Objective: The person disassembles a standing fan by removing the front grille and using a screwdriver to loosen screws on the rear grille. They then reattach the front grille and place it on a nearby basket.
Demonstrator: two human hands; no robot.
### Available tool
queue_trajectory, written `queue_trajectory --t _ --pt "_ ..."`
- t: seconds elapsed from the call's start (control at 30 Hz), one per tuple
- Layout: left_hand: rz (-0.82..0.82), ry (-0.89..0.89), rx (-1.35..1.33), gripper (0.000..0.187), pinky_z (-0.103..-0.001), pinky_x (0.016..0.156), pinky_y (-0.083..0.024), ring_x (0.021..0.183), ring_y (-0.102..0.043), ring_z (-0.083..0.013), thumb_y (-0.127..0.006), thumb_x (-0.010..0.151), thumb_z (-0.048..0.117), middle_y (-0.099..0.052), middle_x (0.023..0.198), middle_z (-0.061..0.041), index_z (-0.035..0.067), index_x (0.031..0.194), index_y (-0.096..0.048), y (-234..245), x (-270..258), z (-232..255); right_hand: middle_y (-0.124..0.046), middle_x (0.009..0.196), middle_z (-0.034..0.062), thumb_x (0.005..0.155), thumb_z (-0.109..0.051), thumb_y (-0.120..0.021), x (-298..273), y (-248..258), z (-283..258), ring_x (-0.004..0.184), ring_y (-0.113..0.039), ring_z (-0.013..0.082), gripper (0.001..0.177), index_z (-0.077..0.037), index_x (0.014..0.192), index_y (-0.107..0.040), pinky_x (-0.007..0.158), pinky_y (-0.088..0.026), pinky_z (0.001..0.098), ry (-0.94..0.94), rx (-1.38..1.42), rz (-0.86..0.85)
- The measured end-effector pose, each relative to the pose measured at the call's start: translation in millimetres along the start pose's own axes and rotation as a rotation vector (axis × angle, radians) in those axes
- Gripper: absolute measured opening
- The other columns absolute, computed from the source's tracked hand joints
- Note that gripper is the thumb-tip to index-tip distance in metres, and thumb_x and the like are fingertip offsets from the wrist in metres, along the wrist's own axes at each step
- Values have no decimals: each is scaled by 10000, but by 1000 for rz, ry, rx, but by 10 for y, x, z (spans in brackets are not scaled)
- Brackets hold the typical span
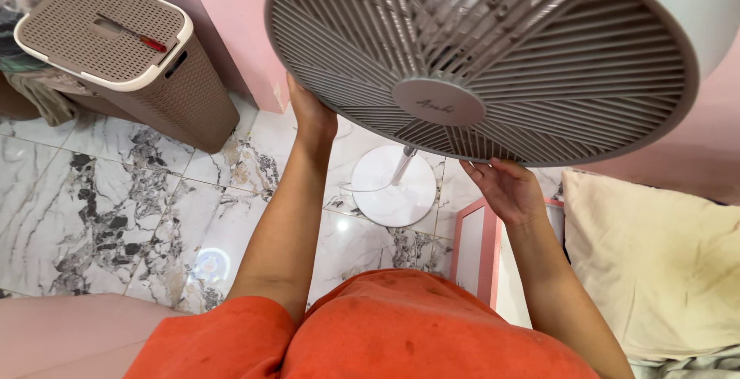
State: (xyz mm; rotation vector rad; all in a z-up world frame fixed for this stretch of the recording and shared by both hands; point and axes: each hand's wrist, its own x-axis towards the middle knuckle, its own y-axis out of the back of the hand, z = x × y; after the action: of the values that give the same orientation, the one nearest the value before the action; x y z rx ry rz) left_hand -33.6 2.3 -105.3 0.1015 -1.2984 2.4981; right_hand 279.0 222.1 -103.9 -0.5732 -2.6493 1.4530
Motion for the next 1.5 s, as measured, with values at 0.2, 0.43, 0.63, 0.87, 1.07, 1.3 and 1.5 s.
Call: queue_trajectory --t 0.2,0.43,0.63,0.87,1.07,1.3,1.5 --pt "7 -7 -51 381 -380 981 -524 1125 -614 -209 -402 1099 333 -656 1209 -85 39 1252 -591 45 48 -103 -670 1283 139 851 94 -576 90 21 -62 1266 -606 315 387 4 1221 -644 1203 -399 532 5 -119 44" --pt "92 -48 -157 519 -378 1023 -483 1171 -594 -227 -311 1109 436 -642 1263 -109 21 1248 -590 -63 180 -172 -681 1264 146 882 122 -546 257 236 -56 1215 -640 295 332 37 1188 -644 1171 -467 444 -1 -249 100" --pt "216 44 -222 622 -402 1099 -428 1276 -538 -278 -254 1083 516 -562 1409 -166 26 1365 -513 -87 196 -158 -681 1245 163 908 119 -555 322 382 -18 1198 -638 310 304 54 1195 -630 1137 -509 437 -8 -207 70" --pt "161 -3 141 660 -401 1178 -363 1430 -428 -290 -311 1047 532 -437 1546 -156 69 1516 -324 -144 187 138 -624 1319 159 875 131 -516 253 155 -147 1232 -631 296 391 36 1247 -592 1083 -488 434 21 -343 108" --pt "56 -56 262 776 -369 1187 -340 1456 -405 -259 -343 1059 597 -410 1569 -140 14 1571 -331 -329 362 608 -615 1309 155 867 155 -547 161 32 -168 1204 -628 307 382 61 1236 -588 1082 -503 430 74 -575 217" --pt "-117 -130 445 679 -345 967 -504 1040 -650 -210 -399 1062 530 -726 1115 -119 -60 1214 -696 -551 304 951 -655 1193 154 849 145 -581 -132 -26 -513 1096 -671 287 332 69 1171 -617 1051 -560 449 142 -801 241" --pt "-97 -139 393 608 -333 1001 -482 1098 -638 -208 -422 1030 489 -710 1176 -115 -15 1249 -683 -559 229 863 -655 1196 126 845 132 -540 -177 -114 -565 1068 -683 263 339 46 1164 -617 1044 -577 446 174 -816 235"
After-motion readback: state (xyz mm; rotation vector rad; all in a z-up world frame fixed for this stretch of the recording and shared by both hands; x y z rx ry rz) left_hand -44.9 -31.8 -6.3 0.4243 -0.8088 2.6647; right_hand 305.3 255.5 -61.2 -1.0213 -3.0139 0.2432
